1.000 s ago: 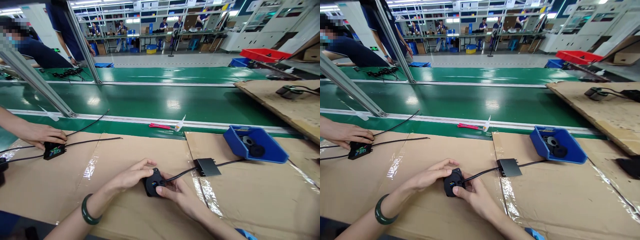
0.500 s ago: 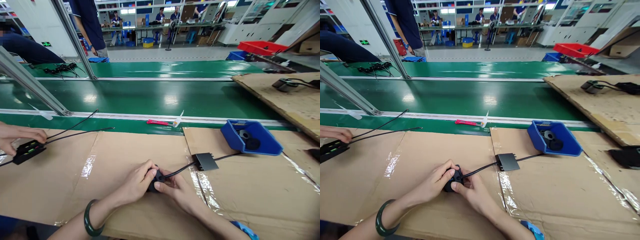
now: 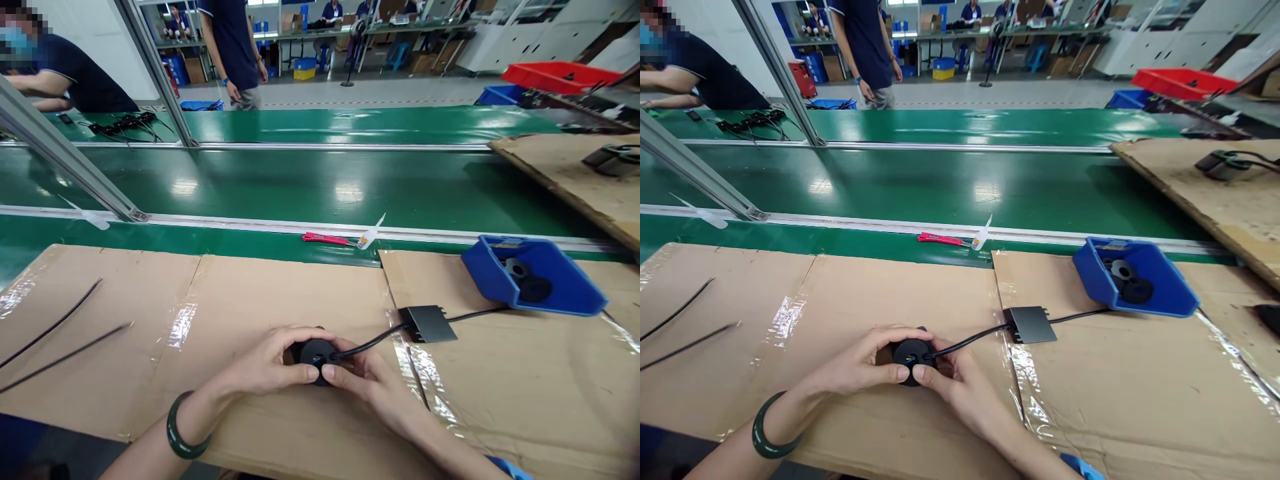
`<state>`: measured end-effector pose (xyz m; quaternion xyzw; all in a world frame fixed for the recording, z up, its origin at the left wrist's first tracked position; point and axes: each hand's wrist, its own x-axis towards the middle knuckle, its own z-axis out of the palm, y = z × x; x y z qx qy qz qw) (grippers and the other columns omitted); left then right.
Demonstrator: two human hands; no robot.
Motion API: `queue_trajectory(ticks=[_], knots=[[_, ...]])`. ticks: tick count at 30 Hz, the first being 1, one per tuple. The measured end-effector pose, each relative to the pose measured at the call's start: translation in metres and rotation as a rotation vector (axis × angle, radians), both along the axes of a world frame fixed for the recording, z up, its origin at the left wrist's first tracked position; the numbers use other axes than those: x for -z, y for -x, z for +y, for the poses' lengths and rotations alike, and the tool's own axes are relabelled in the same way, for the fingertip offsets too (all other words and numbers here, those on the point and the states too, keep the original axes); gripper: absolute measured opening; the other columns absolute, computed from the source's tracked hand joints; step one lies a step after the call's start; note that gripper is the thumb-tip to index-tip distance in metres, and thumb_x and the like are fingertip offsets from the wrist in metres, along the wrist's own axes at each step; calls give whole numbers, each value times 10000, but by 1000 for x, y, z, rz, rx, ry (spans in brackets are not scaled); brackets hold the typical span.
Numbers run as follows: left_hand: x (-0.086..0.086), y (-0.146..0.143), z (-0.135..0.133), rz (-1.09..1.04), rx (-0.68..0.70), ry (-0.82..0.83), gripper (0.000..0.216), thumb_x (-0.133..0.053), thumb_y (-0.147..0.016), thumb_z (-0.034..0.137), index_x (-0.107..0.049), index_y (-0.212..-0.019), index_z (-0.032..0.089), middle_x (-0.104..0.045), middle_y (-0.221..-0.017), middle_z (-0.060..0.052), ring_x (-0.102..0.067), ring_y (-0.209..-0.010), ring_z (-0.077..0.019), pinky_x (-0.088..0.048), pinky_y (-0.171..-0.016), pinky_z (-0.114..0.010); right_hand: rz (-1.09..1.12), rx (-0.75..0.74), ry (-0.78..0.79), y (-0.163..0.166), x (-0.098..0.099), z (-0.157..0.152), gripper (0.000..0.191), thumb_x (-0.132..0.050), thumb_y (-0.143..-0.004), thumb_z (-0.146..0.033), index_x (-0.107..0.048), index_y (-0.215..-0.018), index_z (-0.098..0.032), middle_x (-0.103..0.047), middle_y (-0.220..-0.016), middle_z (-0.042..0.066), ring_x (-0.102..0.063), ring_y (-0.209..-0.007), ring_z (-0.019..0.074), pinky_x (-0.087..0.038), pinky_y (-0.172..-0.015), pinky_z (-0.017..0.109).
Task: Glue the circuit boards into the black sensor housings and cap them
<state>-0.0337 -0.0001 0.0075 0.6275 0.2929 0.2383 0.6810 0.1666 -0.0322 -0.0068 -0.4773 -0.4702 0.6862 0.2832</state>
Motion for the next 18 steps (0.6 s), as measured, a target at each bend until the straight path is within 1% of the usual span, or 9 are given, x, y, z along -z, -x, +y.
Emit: queue_trajectory(ticks=[3,6,8,10,11,13,15,17,18], knots=[[0,-2,-2,49,-23,48,436,-677,-833,268,-615,-1265,259,-626,-1299,-49,-546,-1205,-260,-408,-1024,-372,-26,15,-14,0,2,-2,564,-711,-742,-505,-614,-1184,-170,-652,-1214,124,-588,-1125,306,-471,-968,439],[0,-2,-1,85,-43,41,429,-678,-830,283,-624,-1254,254,-632,-1282,-51,-558,-1178,-267,-424,-1004,-376,-49,30,-22,2,3,-3,522,-707,-743,-503,-625,-1137,-170,-673,-1151,123,-608,-1065,298,-477,-945,439],[-1,-1,-1,130,-53,-25,373,-626,-873,299,-629,-1244,267,-636,-1266,-46,-557,-1172,-255,-418,-1015,-373,-54,38,-22,3,2,-3,476,-703,-743,-512,-642,-1078,-179,-693,-1083,108,-620,-1017,294,-489,-916,440],[-3,-1,-3,185,-42,-135,358,-571,-906,308,-611,-1261,281,-610,-1279,-54,-502,-1232,-256,-388,-1056,-391,-45,55,-22,4,0,-3,455,-704,-740,-512,-654,-1053,-186,-701,-1064,97,-623,-1012,297,-484,-920,446],[-4,-2,-5,219,-41,-198,386,-591,-889,314,-594,-1275,288,-586,-1297,-60,-447,-1283,-267,-367,-1079,-409,-33,67,-21,5,-1,-3,458,-708,-737,-505,-656,-1064,-189,-700,-1081,95,-620,-1032,301,-474,-939,450],[-7,-6,-9,299,-67,-295,512,-720,-780,321,-574,-1271,298,-535,-1323,-66,-367,-1331,-292,-357,-1090,-432,-1,80,-13,5,-3,-2,478,-714,-733,-488,-653,-1103,-191,-692,-1123,92,-611,-1068,308,-455,-972,457],[-10,-11,-13,364,-130,-341,558,-807,-674,287,-587,-1187,282,-547,-1261,-63,-441,-1246,-287,-411,-1030,-407,23,79,1,6,-4,-2,480,-716,-728,-476,-659,-1104,-183,-693,-1115,89,-611,-1064,308,-459,-967,454],[-11,-15,-16,371,-196,-353,451,-791,-674,239,-591,-1078,250,-588,-1154,-53,-536,-1095,-253,-450,-951,-372,14,76,12,6,-4,-2,451,-713,-720,-470,-677,-1053,-169,-705,-1038,83,-622,-1011,303,-479,-930,445],[-11,-16,-16,341,-203,-340,412,-761,-694,225,-583,-1066,238,-602,-1125,-51,-553,-1057,-245,-453,-936,-365,-2,78,14,5,-4,-1,431,-712,-717,-469,-685,-1022,-164,-708,-999,80,-624,-991,300,-484,-917,441]])
